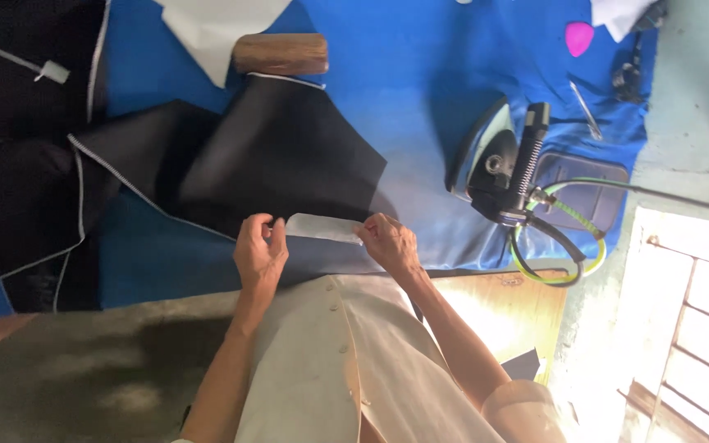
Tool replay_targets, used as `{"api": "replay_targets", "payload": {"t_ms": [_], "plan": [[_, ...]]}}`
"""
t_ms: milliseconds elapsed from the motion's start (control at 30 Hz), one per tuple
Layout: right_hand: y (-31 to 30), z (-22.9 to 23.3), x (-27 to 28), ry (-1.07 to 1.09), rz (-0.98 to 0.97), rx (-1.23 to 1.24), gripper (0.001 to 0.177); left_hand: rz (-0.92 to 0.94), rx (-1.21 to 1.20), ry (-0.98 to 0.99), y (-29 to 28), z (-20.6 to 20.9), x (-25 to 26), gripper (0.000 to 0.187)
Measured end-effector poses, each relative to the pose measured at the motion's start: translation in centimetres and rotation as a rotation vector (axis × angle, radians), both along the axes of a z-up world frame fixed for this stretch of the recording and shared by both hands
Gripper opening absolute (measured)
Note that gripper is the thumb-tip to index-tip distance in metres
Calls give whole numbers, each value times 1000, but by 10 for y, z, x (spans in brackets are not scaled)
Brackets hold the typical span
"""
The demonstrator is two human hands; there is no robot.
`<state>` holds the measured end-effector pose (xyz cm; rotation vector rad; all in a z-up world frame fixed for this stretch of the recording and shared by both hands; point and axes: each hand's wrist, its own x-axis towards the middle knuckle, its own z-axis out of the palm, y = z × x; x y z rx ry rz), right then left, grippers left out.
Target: The person irons a piece of black fabric on a blue-covered work surface. They use a steam iron and a wooden block to press the material, occasionally placing a white paper or cloth over the fabric while ironing.
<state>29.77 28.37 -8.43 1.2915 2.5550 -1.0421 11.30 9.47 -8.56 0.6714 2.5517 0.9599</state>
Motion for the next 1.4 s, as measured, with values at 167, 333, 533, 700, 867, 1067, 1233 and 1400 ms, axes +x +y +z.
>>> {"api": "replay_targets", "payload": {"t_ms": [167,333,533,700,867,1067,1233,1400], "plan": [[-1,-8,1,47,-22,55,25,-225,239,601,-5,9,30,5],[-1,-20,3,40,22,102,28,-587,263,689,9,-25,76,26],[-2,-9,2,1,4,78,34,-560,198,636,4,-33,79,50],[-3,-2,-2,-6,-3,72,29,-476,150,654,-3,-33,76,54],[-3,-5,-3,-54,-27,42,32,-436,124,696,-5,-38,74,50],[-1,0,-5,-76,-58,-23,35,-456,93,696,-6,-45,75,52],[-2,0,-6,-76,-62,-21,35,-453,91,707,-7,-47,74,51],[1,1,-6,-106,-59,-52,39,-431,114,718,-4,-46,74,49]]}}
